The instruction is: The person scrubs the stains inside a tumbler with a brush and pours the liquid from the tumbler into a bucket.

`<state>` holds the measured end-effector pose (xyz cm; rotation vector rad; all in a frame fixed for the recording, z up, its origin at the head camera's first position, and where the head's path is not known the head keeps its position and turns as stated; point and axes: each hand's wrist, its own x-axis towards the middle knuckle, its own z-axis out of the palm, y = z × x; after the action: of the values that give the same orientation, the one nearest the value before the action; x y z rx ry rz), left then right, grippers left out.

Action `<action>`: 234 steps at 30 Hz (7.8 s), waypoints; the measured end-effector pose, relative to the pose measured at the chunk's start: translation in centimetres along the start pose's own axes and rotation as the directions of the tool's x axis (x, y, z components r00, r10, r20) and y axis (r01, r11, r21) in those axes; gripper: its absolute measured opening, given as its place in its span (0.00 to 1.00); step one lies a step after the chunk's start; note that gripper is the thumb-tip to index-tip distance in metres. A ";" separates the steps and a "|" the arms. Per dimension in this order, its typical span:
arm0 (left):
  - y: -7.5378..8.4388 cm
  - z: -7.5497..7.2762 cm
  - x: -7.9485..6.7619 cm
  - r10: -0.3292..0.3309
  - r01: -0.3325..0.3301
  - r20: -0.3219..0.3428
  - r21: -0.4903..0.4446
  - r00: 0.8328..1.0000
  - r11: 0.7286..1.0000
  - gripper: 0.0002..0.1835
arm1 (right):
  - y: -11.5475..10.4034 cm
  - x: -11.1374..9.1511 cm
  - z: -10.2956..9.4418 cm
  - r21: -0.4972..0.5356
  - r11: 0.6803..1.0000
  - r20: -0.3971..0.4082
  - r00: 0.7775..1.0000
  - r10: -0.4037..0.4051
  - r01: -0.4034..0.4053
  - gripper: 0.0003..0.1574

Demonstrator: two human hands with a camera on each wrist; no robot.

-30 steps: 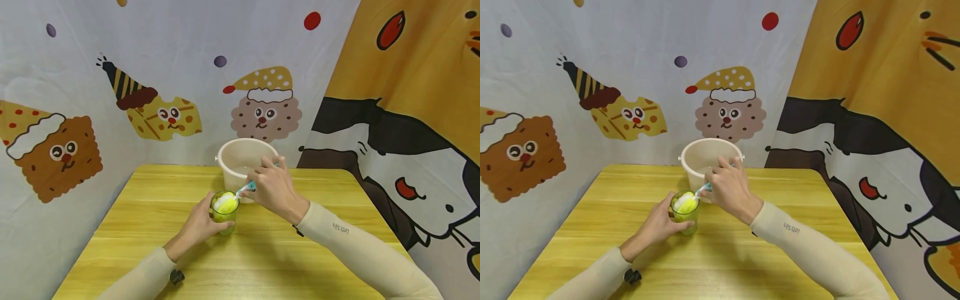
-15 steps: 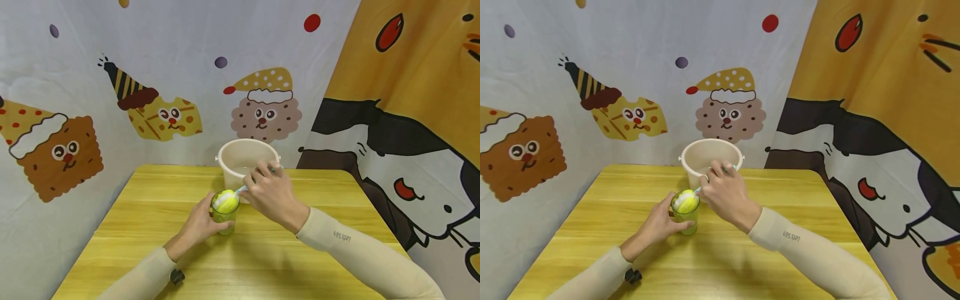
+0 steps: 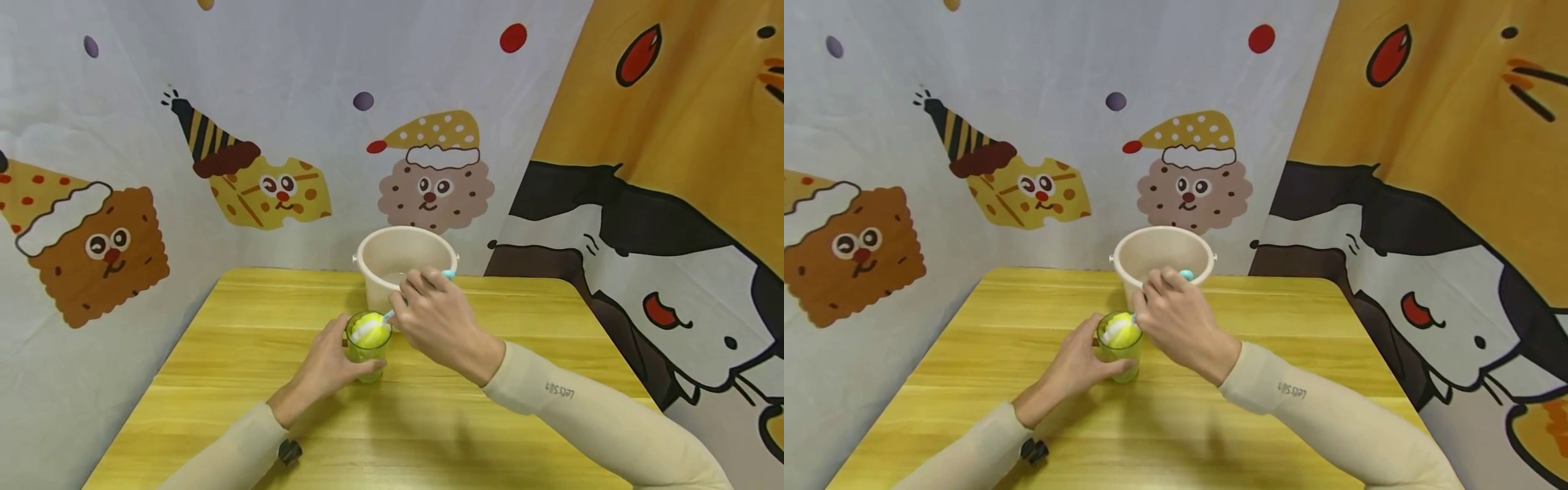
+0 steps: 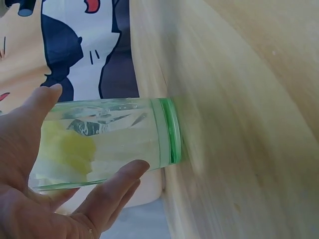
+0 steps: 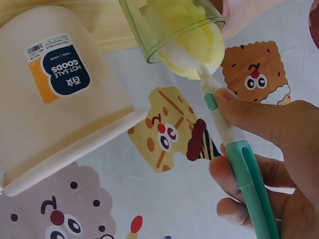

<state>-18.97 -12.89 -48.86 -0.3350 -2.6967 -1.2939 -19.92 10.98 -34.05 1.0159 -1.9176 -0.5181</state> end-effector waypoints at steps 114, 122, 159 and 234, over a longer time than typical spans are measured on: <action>0.2 -1.0 0.7 0.014 -0.011 0.045 -0.070 0.999 0.997 0.48 | 4.6 7.4 2.1 0.470 0.882 0.363 0.902 -0.235 0.040 0.21; 0.1 -0.7 0.6 0.021 -0.019 0.044 -0.046 0.999 0.999 0.46 | 4.6 5.9 3.0 0.511 0.859 0.322 0.933 -0.160 -0.029 0.24; -2.1 0.6 1.0 0.056 -0.054 0.022 -0.079 0.998 0.995 0.47 | 2.4 4.1 2.4 0.281 0.959 0.086 0.994 -0.071 0.045 0.22; 0.4 -0.9 0.4 0.002 0.001 0.058 -0.062 0.998 0.998 0.48 | 3.8 8.1 2.4 0.421 0.894 0.333 0.890 -0.310 0.154 0.21</action>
<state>-19.25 -13.26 -47.93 -0.3855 -2.7077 -1.3906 -25.96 6.49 -28.61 1.5088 -2.3270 -0.5233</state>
